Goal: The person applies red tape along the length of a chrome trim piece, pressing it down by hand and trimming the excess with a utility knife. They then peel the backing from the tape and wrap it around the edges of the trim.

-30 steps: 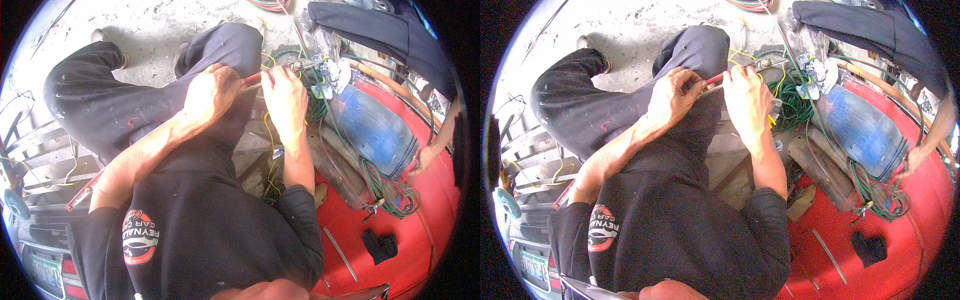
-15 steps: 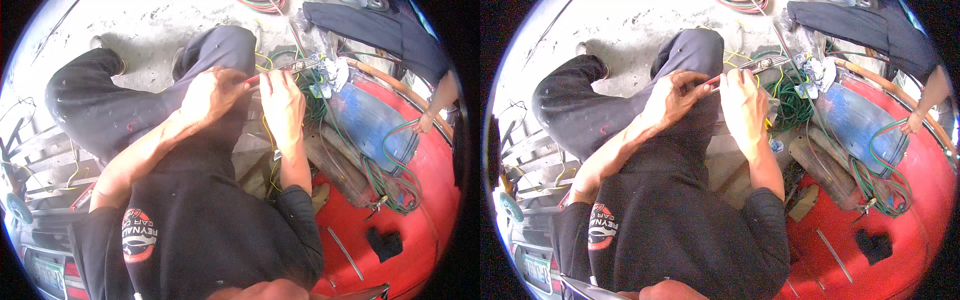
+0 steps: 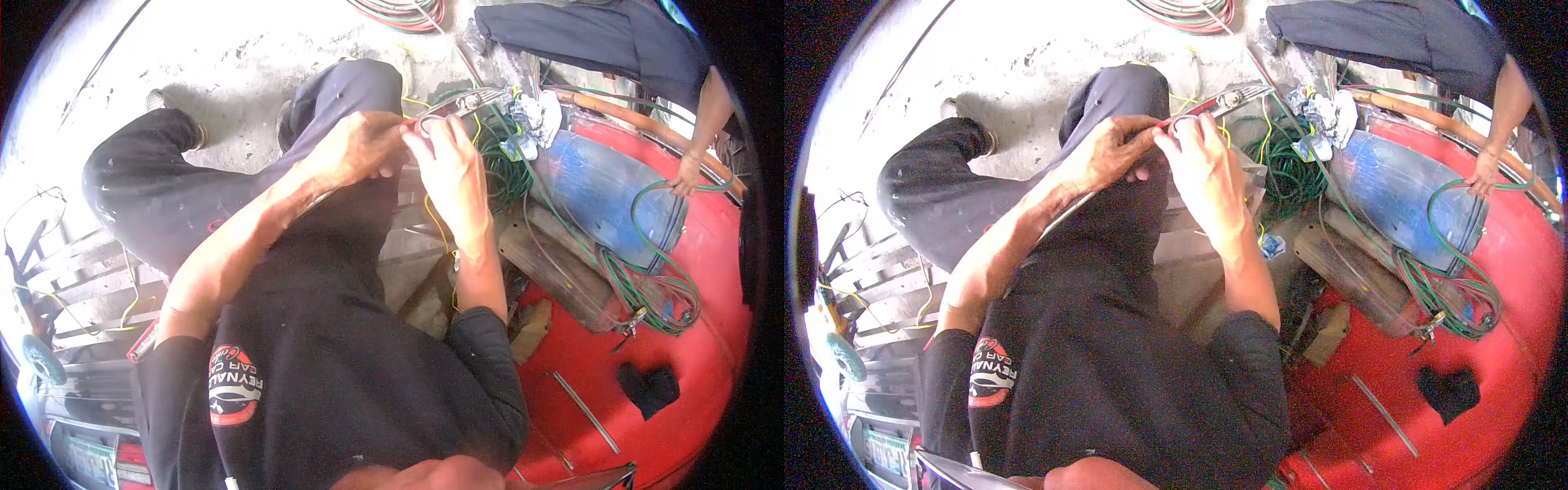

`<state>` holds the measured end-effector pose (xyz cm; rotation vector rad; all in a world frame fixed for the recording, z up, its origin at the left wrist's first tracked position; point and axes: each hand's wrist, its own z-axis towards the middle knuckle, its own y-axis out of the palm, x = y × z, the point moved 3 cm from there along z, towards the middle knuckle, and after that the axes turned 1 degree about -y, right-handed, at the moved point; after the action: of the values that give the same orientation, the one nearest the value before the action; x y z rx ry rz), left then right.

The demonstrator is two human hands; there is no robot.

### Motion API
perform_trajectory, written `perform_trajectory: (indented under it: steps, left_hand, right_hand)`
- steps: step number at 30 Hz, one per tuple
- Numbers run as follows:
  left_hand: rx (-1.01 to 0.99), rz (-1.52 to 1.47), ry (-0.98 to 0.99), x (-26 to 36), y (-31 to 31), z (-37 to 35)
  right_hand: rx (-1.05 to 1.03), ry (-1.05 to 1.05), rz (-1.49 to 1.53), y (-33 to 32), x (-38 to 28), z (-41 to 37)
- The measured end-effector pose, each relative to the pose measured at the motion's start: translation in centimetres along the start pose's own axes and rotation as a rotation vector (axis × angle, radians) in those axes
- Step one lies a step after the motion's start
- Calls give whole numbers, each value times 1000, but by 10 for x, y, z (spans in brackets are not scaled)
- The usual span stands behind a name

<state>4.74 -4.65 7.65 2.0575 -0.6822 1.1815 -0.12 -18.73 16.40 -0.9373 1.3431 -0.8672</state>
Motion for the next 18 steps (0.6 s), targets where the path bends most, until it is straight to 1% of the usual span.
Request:
perform_trajectory:
  steps: [2,5,8,11,14,16,18]
  left_hand:
    - [74,44,10,8,2,-1]
    - [221,239,143,5,6,1]
    - [172,300,120,6,5,4]
    - [59,68,40,5,7,6]
    - [65,93,107,-2,11,9]
    - [111,126,126,-1,14,8]
    - [168,178,155,2,17,5]
  right_hand:
    - [-19,-11,64,-7,0,-5]
    - [-63,-73,155,-11,13,-13]
    - [-86,-114,227,-17,20,-17]
    - [-95,-120,234,-21,20,-15]
    - [-87,-132,213,-25,17,-12]
    - [-109,-118,232,-26,14,-11]
    - [-153,-115,182,-29,13,-9]
